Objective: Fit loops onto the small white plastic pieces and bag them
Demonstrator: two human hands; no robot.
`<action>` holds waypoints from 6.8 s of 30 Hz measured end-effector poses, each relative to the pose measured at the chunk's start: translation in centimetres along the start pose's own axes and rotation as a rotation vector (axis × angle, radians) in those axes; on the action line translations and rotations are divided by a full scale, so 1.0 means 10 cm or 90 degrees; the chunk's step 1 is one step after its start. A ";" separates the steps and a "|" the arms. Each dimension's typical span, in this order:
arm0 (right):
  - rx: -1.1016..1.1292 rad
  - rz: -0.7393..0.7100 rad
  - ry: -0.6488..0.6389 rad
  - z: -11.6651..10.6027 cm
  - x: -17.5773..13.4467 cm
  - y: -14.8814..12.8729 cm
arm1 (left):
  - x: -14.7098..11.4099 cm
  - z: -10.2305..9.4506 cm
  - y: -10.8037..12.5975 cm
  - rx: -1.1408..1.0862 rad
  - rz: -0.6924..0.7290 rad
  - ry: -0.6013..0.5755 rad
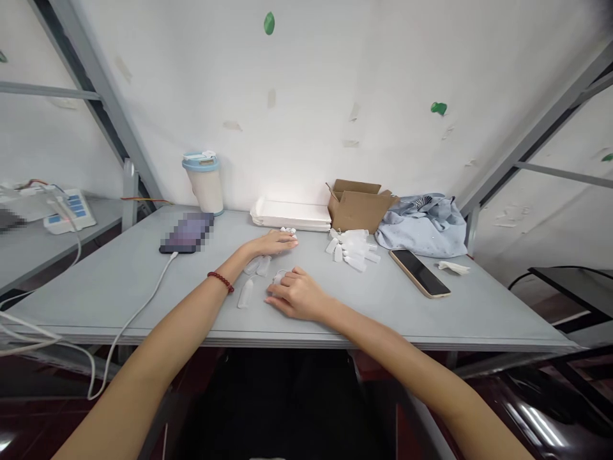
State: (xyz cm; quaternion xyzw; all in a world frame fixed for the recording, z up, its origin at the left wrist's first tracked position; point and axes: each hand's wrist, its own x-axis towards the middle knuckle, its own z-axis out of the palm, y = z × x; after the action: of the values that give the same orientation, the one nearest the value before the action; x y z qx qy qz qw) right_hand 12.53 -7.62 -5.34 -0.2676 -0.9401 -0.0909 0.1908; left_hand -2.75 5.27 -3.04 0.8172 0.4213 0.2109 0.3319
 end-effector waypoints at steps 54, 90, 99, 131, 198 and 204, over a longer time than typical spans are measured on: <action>0.980 0.533 0.293 -0.32 0.02 0.55 | -0.23 0.03 0.33 -0.436 -0.035 0.126; 1.027 0.661 0.276 -0.35 0.01 0.57 | -0.23 0.10 0.31 -0.383 -0.029 0.171; 1.025 0.637 0.296 -0.33 0.01 0.58 | -0.26 0.10 0.38 -0.442 -0.053 0.089; 0.451 0.470 0.351 -0.17 -0.02 0.61 | -0.31 0.08 0.44 -0.308 -0.098 0.080; 0.974 0.527 0.234 -0.34 -0.05 0.73 | -0.31 0.07 1.05 -0.006 0.166 0.073; 0.856 0.481 0.245 -0.25 -0.06 0.74 | -0.29 0.13 0.65 -0.091 0.107 0.097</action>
State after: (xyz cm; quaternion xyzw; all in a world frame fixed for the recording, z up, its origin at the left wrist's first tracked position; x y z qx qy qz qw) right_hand 17.75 -2.37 -2.81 -0.3757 -0.5893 0.5223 0.4887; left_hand 0.04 -0.42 0.52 0.8056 0.3592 0.3286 0.3375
